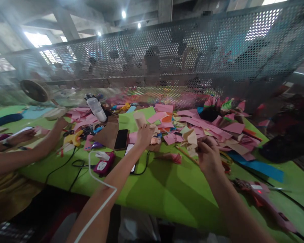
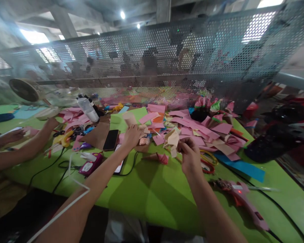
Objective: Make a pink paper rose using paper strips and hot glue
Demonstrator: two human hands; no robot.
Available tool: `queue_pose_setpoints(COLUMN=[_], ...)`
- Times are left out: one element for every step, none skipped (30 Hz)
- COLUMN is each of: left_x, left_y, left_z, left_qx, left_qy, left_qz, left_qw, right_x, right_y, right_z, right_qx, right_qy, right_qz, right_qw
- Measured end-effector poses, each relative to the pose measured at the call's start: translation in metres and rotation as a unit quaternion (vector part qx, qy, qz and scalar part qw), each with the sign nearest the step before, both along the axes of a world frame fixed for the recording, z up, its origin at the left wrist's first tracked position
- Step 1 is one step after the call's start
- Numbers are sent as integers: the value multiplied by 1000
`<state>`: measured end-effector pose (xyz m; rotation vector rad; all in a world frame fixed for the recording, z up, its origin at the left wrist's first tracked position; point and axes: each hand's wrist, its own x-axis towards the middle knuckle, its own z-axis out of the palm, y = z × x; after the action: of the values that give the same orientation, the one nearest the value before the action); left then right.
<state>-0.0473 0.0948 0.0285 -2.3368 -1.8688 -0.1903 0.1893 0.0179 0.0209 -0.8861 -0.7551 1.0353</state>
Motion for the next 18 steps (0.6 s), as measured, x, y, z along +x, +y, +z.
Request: queue_pose_setpoints(left_x=[0,0,0,0,0,-1,-1,-1,-2,-2,-2,-3,-2,-2,-1,1,3,7], left_y=[4,8,11,13,15,15,14,12,9,6,2,-2,-7,-11,-16,-21,-26,-31], left_z=[0,1,0,0,0,0,0,1,3,6,9,13,17,21,24,27,28,28], left_qx=[-3,-5,-7,-8,-10,-11,-11,-12,-11,-10,-9,-6,-3,2,6,13,21,30], left_qy=[1,2,2,0,-3,-8,-14,-19,-25,-31,-36,-41,-46,-53,-58,-67,-80,-101], left_qz=[2,6,13,20,29,37,43,48,52,55,57,57,57,54,51,48,43,31], left_qw=[1000,1000,1000,1000,1000,999,999,999,998,998,998,998,997,997,997,996,996,994], right_x=[-1,-1,-1,-1,-1,0,0,0,0,0,0,-1,-2,-2,-3,-4,-5,-5], right_y=[0,1,1,1,1,1,1,1,0,0,0,0,0,0,0,0,-1,-1], right_z=[-1,-1,-1,-1,-1,-1,0,0,0,1,1,0,0,0,0,-1,-1,-1], right_qx=[1,1,1,1,0,-1,-2,-4,-5,-6,-6,-7,-8,-11,-15,-20,-26,-32], right_qy=[-1,-3,-4,-5,-5,-4,-3,-2,-1,0,0,0,-1,-2,-3,-5,-6,-8], right_qz=[3,7,12,15,18,21,23,26,28,31,35,39,43,47,51,55,59,64], right_qw=[1000,1000,1000,1000,1000,1000,1000,1000,1000,999,999,999,999,999,999,998,998,997])
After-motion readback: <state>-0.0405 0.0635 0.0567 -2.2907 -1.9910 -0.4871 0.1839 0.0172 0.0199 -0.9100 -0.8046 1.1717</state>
